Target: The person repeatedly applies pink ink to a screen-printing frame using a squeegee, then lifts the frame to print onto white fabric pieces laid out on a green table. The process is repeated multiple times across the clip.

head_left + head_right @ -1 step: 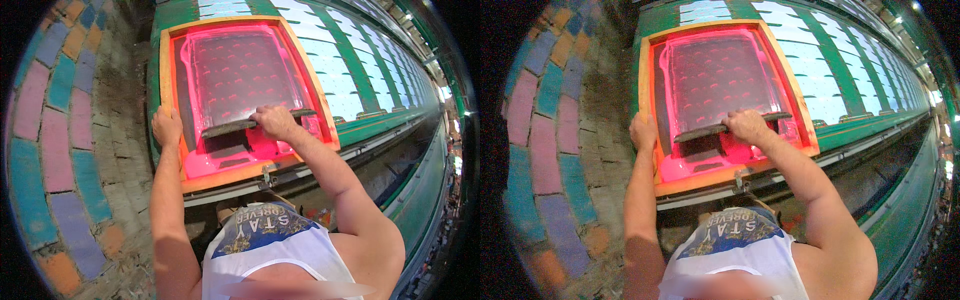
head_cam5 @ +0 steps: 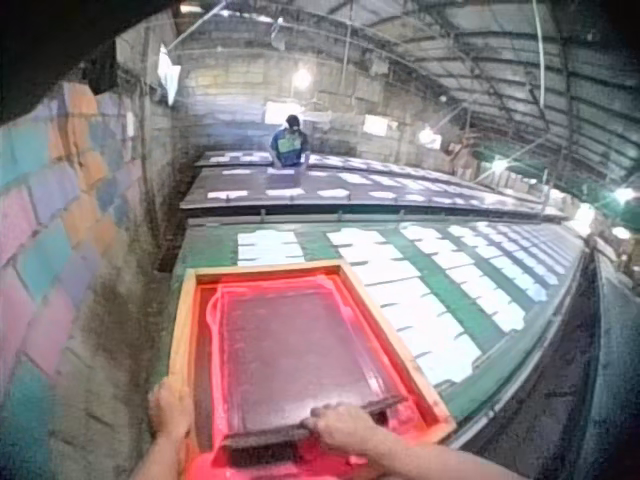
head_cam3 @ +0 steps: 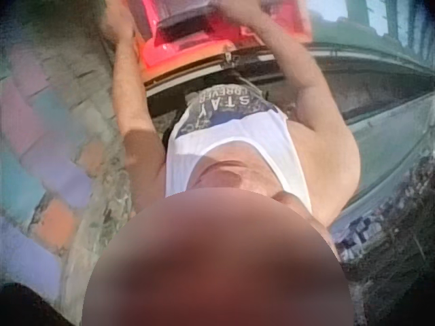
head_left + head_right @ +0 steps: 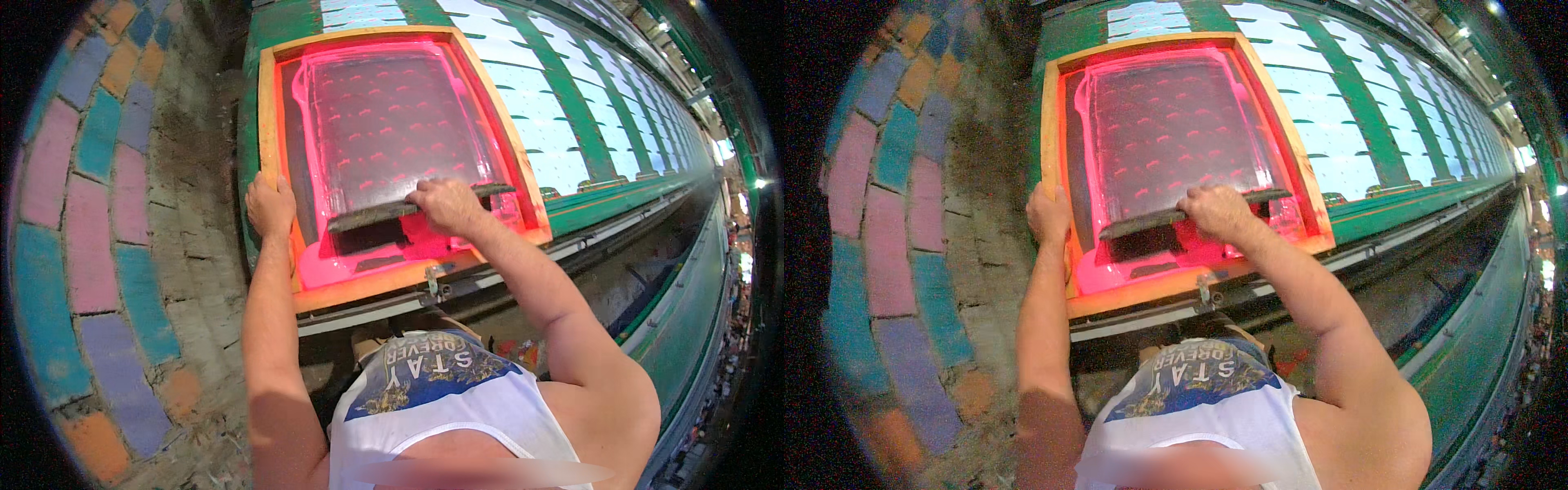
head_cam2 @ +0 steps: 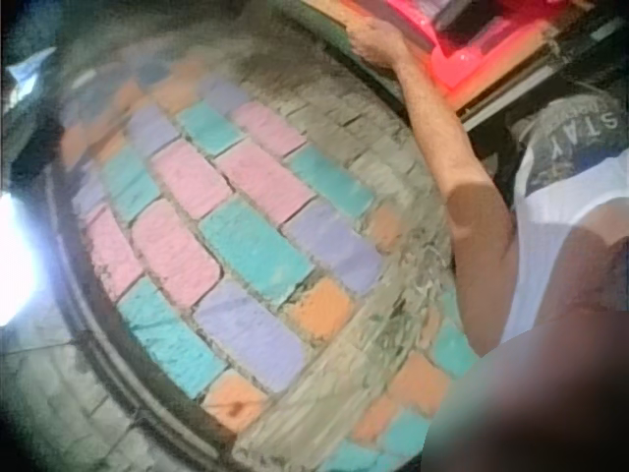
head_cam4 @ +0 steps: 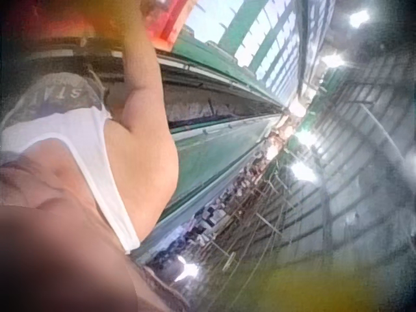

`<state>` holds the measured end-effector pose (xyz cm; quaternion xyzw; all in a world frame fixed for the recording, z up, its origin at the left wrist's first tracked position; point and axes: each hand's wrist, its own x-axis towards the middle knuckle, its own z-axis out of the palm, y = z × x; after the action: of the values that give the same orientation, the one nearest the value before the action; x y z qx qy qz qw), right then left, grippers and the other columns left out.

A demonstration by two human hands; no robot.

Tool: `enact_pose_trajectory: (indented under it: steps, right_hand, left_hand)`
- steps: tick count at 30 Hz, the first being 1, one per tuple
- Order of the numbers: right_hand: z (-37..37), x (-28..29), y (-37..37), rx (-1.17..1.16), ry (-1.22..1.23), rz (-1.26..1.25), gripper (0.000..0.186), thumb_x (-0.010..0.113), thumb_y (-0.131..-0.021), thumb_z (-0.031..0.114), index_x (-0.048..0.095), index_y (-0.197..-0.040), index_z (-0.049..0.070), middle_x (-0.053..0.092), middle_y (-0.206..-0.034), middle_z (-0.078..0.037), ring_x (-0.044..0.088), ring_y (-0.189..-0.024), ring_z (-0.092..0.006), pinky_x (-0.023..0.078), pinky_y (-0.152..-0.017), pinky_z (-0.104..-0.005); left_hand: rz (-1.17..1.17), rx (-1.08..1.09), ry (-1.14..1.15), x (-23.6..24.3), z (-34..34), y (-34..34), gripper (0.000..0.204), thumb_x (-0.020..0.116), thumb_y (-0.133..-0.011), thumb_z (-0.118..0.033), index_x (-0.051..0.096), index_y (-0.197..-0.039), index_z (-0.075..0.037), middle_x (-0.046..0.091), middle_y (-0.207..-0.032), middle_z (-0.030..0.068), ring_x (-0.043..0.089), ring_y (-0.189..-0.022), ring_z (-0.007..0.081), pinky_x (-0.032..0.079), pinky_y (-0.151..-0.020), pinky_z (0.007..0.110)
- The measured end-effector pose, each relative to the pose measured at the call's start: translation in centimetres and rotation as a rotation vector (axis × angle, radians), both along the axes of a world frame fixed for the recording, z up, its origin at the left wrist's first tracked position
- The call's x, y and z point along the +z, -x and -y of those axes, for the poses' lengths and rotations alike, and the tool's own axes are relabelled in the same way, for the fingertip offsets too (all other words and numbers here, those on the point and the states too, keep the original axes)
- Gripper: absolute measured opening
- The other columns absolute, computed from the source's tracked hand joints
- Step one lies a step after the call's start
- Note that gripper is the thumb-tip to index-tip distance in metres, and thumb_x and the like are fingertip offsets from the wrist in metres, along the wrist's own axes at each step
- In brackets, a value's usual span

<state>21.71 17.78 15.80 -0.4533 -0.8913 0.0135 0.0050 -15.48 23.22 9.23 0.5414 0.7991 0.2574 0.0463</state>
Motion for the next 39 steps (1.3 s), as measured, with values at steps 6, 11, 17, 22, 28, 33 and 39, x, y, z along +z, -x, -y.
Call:
enact_pose_trajectory:
  steps: [6, 11, 17, 22, 28, 33, 39]
  right_hand:
    - [7.9, 0.3, -0.4, 0.034, 0.019, 0.022, 0.027, 0.075, -0.092, 0.022, 0.077, -0.116, 0.011, 0.074, -0.107, -0.013, 0.077, -0.104, -0.0343, 0.064, -0.090, -0.0505]
    - [11.1, 0.3, -0.7, 0.076, 0.013, -0.120, 0.048, 0.077, -0.097, 0.046, 0.075, -0.125, 0.007, 0.072, -0.115, -0.017, 0.072, -0.112, -0.0378, 0.056, -0.098, -0.0529]
    - [11.9, 1.1, -4.7, 0.266, 0.092, -0.357, 0.061, 0.078, -0.097, 0.051, 0.072, -0.137, 0.005, 0.072, -0.131, -0.019, 0.069, -0.124, -0.0394, 0.053, -0.109, -0.0530]
    - [10.9, 1.4, -14.4, 0.182, -0.024, -0.675, 0.041, 0.084, -0.095, 0.033, 0.078, -0.124, 0.006, 0.077, -0.122, -0.015, 0.070, -0.120, -0.0373, 0.055, -0.107, -0.0515]
    - [5.9, -0.8, -24.4, -0.385, -0.152, -0.730, 0.044, 0.083, -0.091, 0.012, 0.075, -0.133, 0.001, 0.073, -0.137, -0.023, 0.066, -0.131, -0.0427, 0.052, -0.116, -0.0523]
    - [0.3, -3.8, -26.0, -0.540, -0.144, -0.559, 0.071, 0.086, -0.088, 0.011, 0.060, -0.153, -0.002, 0.068, -0.145, -0.027, 0.062, -0.137, -0.0445, 0.049, -0.120, -0.0515]
    - [-5.1, -4.7, -24.5, -0.623, 0.034, -0.654, 0.081, 0.091, -0.084, 0.014, 0.055, -0.156, -0.001, 0.070, -0.139, -0.025, 0.065, -0.131, -0.0463, 0.052, -0.114, -0.0524]
  left_hand:
    - [-0.018, 0.026, 0.006, 0.5, 0.3, -0.6, 0.061, 0.068, -0.107, -0.039, 0.060, -0.153, 0.000, 0.070, -0.143, 0.0222, 0.064, -0.135, 0.0428, 0.054, -0.113, 0.055]
    - [-0.076, 0.046, 0.086, 1.6, 0.4, -1.1, 0.056, 0.067, -0.108, -0.037, 0.061, -0.150, -0.001, 0.071, -0.141, 0.0234, 0.067, -0.131, 0.0435, 0.056, -0.108, 0.056]
    - [-0.201, 0.073, 0.056, 1.3, 0.3, -1.4, 0.053, 0.066, -0.108, -0.038, 0.061, -0.146, -0.001, 0.074, -0.133, 0.0267, 0.072, -0.122, 0.0468, 0.059, -0.103, 0.058]
    - [-0.241, 0.156, 0.139, 1.3, -0.3, -1.3, 0.059, 0.060, -0.110, -0.051, 0.068, -0.136, 0.001, 0.076, -0.129, 0.0272, 0.074, -0.118, 0.0487, 0.059, -0.099, 0.060]
    - [-0.292, 0.246, 0.229, 2.1, -1.2, -2.1, 0.068, 0.055, -0.111, -0.062, 0.071, -0.127, 0.003, 0.076, -0.128, 0.0269, 0.074, -0.116, 0.0484, 0.059, -0.098, 0.060]
    - [-0.237, 0.256, 0.260, 2.7, -1.0, -2.1, 0.062, 0.061, -0.109, -0.056, 0.071, -0.122, 0.004, 0.075, -0.123, 0.0295, 0.073, -0.115, 0.0494, 0.058, -0.097, 0.060]
    - [-0.089, 0.200, 0.135, 2.4, -0.7, -1.2, 0.050, 0.076, -0.102, -0.045, 0.074, -0.114, 0.004, 0.077, -0.119, 0.0274, 0.073, -0.112, 0.0501, 0.057, -0.094, 0.060]
